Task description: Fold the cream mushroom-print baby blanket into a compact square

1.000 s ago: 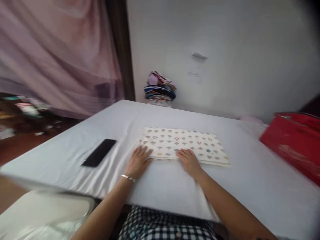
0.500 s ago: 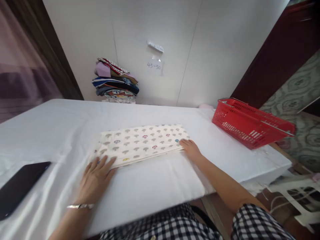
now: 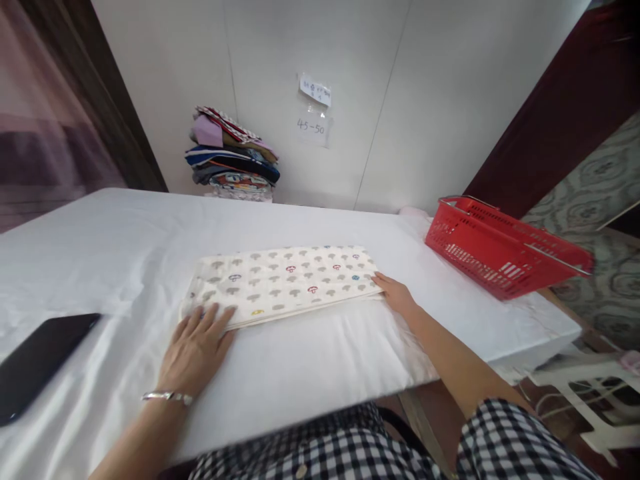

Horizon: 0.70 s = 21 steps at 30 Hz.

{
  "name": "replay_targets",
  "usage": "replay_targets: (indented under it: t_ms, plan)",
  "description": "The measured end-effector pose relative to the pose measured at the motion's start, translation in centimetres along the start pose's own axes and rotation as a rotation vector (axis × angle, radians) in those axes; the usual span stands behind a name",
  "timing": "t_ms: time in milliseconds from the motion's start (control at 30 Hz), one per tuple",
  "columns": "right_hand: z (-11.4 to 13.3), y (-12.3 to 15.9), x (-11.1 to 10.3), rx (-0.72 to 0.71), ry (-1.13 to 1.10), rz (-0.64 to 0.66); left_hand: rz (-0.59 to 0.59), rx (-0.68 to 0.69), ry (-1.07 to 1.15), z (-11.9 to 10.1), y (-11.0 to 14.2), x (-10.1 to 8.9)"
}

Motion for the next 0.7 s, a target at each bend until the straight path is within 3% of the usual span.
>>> replay_targets:
  t_ms: [133, 233, 367, 500, 700]
  plan:
    - [-0.2, 0.6, 0.4, 0.034, -0.119, 0.047, 0.023, 0.008, -0.009, 0.0, 0.0, 0.1]
    - [-0.3, 0.9, 0.1, 0.069, -0.347, 0.067, 0.026, 0.000, 0.006, -0.1, 0.1, 0.0]
    - [-2.1, 1.0, -1.0, 0.333, -0.656, -0.047, 0.016, -0.007, 0.015, -0.1, 0.0, 0.0]
    - [-3.8, 1.3, -2.1, 0.568, -0.648, -0.167, 0.012, 0.001, -0.007, -0.2, 0.0, 0.0]
    - [-3.5, 1.5, -2.3, 0.695, -0.573, -0.106, 0.008, -0.005, -0.010, -0.1, 0.0, -0.2]
Point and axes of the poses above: each hand's wrist, its own y-axis away from the middle knuckle, its own x-axis out of the palm, z = x × y, the point moved 7 cm from there along -y, towards the middle knuckle, and after that the axes turned 13 degrees about -y, right-handed, at the moved point
